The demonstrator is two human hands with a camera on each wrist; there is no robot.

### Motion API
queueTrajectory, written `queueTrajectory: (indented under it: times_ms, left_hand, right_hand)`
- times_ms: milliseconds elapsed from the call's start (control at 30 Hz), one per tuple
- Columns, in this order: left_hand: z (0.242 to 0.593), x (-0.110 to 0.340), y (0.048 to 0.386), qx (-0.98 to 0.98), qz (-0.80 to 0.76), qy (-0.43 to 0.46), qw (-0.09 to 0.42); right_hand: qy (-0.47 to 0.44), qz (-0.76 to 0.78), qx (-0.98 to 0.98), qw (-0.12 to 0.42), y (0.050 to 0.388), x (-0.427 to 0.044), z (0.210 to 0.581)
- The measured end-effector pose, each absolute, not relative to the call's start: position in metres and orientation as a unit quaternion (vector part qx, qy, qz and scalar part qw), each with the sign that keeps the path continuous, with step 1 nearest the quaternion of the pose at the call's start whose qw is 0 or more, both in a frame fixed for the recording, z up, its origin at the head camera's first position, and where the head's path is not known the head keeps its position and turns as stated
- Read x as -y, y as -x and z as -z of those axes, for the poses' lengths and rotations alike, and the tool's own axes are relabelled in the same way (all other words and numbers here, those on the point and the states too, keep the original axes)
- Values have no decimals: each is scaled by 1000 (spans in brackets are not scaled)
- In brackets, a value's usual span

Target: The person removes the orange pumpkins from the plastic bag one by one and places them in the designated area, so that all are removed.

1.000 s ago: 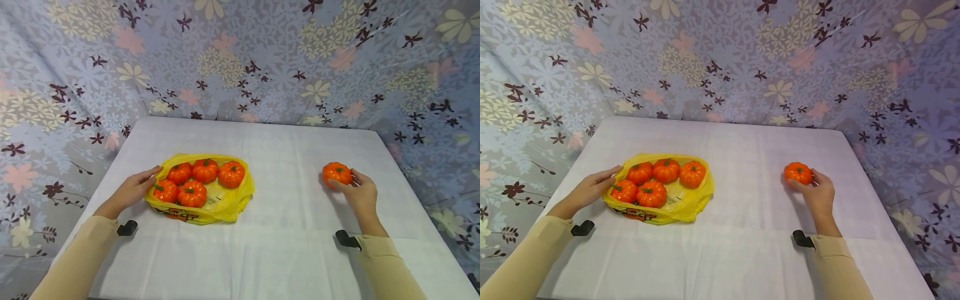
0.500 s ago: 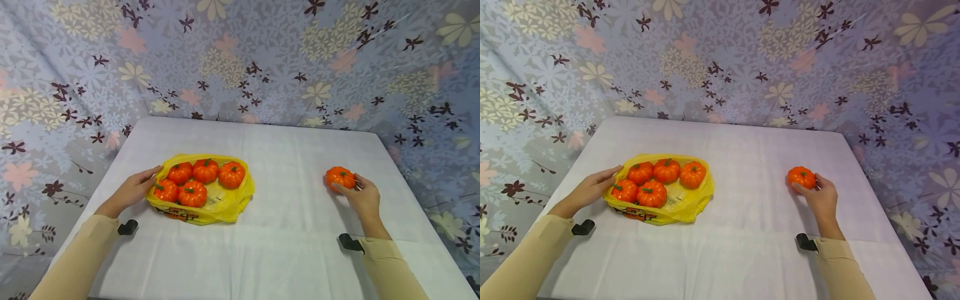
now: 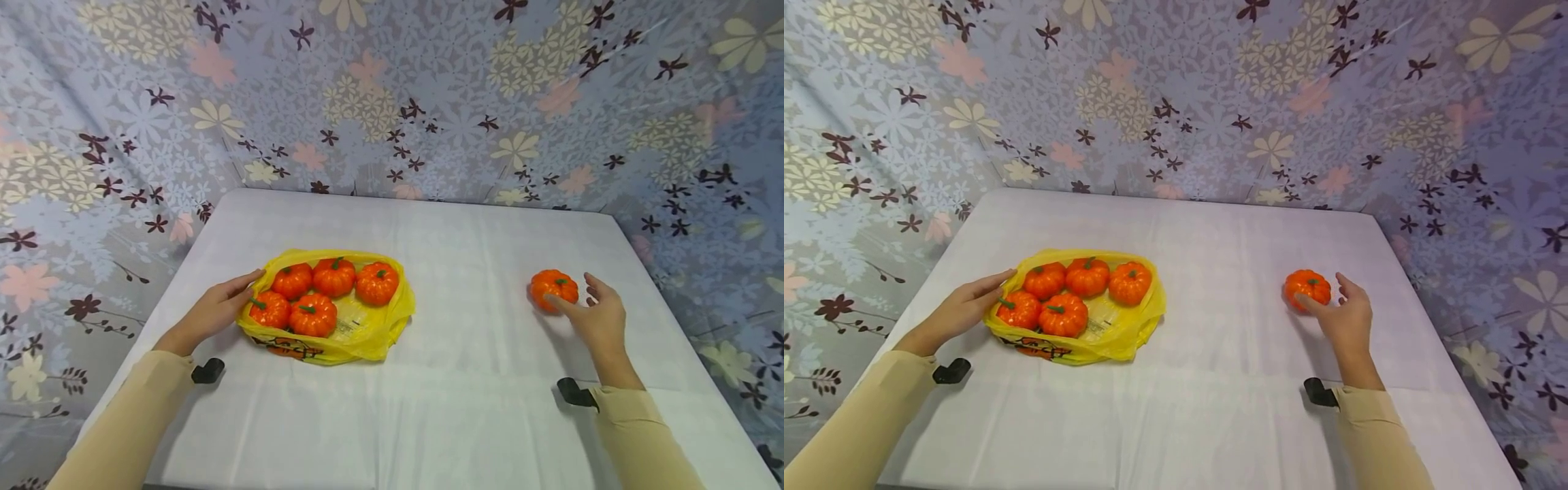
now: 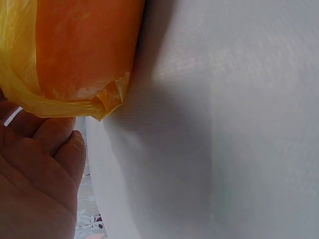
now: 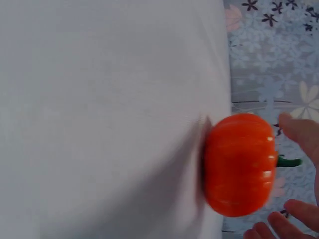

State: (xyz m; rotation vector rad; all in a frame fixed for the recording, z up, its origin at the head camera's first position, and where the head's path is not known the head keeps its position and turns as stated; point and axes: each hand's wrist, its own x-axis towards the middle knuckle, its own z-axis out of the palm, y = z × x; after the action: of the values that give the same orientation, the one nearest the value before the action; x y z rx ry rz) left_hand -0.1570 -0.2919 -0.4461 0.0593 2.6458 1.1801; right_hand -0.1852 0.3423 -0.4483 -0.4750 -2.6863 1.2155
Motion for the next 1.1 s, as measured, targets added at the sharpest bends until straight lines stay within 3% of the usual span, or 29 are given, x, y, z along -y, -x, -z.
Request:
queueTrajectory:
  times_ms: [200,633,1100]
  left_hand:
    - [446,292,157,-908,-402,-20,120]
    - [445,292,158,-908,-400,-26,121]
    - [446,292,159,-909,-397,-21,124]
  right_hand:
    - [94,-372,913,137,184,-338,432]
    - [19,-374,912,167,191,-301,417]
    - [-47,-434,892,116,202,-245,427]
